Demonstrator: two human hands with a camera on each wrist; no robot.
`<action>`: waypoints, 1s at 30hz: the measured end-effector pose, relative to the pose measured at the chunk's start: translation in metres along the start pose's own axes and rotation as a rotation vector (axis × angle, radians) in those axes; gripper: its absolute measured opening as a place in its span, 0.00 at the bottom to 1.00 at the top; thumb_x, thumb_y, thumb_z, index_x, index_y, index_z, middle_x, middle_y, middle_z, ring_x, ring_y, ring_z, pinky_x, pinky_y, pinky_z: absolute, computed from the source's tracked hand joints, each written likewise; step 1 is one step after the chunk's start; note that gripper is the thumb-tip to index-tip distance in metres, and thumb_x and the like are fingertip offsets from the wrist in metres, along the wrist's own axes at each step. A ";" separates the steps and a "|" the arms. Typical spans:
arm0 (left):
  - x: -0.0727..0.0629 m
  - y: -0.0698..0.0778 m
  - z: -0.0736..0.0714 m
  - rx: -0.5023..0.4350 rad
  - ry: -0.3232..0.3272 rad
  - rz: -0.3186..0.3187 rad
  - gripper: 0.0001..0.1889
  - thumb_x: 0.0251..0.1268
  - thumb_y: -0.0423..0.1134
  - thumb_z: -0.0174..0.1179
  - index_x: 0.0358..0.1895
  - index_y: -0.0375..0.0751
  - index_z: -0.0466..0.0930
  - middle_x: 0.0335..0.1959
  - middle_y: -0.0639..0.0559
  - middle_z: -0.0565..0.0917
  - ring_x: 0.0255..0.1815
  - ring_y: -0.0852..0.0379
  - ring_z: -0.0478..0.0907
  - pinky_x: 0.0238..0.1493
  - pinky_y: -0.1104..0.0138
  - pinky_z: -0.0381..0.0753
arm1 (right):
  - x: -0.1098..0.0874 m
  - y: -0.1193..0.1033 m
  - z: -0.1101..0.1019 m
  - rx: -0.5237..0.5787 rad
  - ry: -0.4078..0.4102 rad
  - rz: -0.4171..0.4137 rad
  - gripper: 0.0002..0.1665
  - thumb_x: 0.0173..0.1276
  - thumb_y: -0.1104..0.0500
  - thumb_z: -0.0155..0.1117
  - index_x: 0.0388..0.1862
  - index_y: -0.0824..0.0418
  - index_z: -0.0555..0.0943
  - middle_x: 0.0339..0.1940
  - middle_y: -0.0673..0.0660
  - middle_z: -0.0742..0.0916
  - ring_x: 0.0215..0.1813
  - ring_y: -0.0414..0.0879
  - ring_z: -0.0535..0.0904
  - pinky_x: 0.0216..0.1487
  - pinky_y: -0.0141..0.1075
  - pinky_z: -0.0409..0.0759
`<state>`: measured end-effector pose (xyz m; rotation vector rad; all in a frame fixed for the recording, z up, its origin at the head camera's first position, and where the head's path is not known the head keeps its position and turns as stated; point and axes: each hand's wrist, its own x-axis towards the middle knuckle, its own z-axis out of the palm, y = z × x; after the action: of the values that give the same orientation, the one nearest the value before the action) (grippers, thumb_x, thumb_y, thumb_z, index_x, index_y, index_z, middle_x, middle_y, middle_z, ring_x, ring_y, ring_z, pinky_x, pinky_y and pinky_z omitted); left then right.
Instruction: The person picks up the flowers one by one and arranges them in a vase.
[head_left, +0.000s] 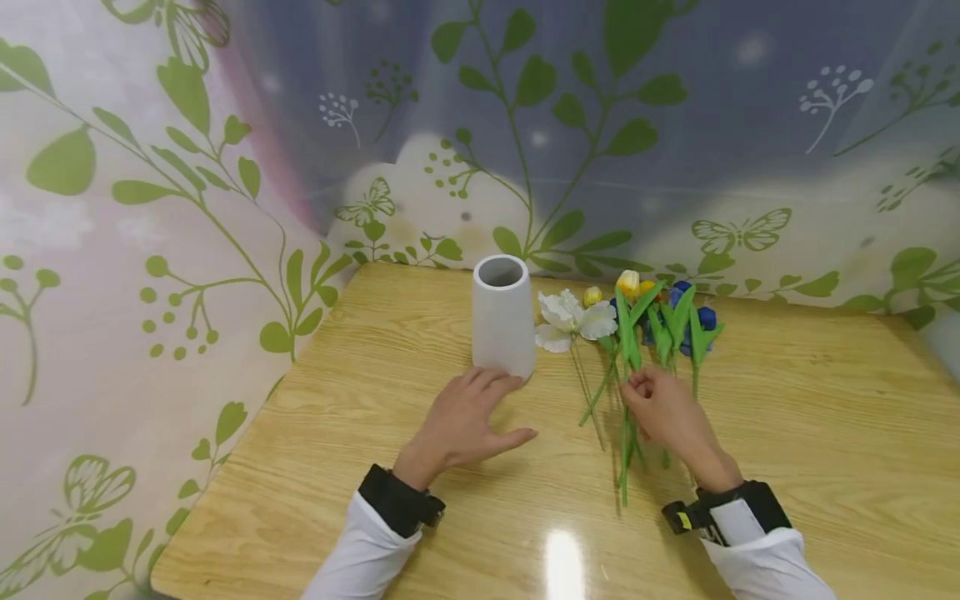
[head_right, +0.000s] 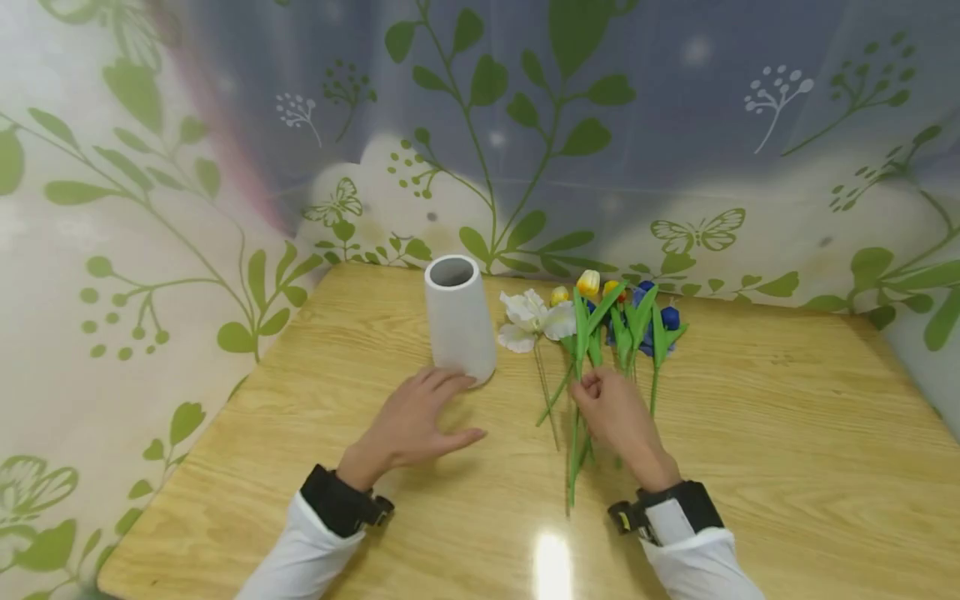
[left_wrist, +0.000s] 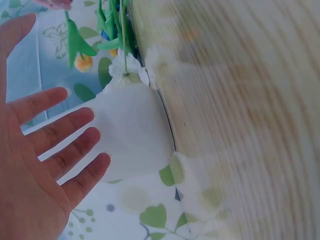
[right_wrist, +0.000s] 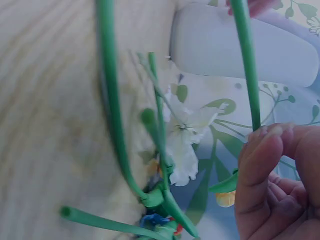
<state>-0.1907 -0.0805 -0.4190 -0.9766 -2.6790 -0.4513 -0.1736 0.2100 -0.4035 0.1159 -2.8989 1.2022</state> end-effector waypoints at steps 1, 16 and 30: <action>0.000 -0.001 -0.001 -0.006 -0.002 -0.008 0.36 0.55 0.69 0.57 0.61 0.51 0.75 0.58 0.52 0.76 0.59 0.50 0.70 0.54 0.55 0.72 | 0.000 -0.001 -0.002 0.003 0.010 -0.004 0.15 0.74 0.54 0.52 0.41 0.67 0.74 0.17 0.53 0.78 0.16 0.46 0.76 0.18 0.37 0.72; 0.010 -0.026 -0.003 -0.123 0.229 -0.080 0.28 0.53 0.58 0.66 0.44 0.37 0.75 0.41 0.46 0.78 0.42 0.51 0.75 0.38 0.58 0.76 | -0.001 -0.005 -0.006 0.021 0.063 -0.028 0.18 0.74 0.50 0.54 0.43 0.66 0.74 0.21 0.59 0.82 0.18 0.48 0.77 0.17 0.36 0.72; 0.043 -0.033 0.007 -0.418 0.287 -0.453 0.58 0.42 0.69 0.67 0.72 0.37 0.51 0.63 0.39 0.67 0.60 0.45 0.68 0.52 0.49 0.73 | -0.002 -0.003 -0.006 0.039 0.080 -0.029 0.18 0.74 0.49 0.54 0.43 0.65 0.75 0.20 0.59 0.81 0.18 0.47 0.75 0.18 0.37 0.72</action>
<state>-0.2451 -0.0767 -0.4170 -0.3340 -2.5706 -1.1810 -0.1712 0.2123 -0.3974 0.1075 -2.7964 1.2297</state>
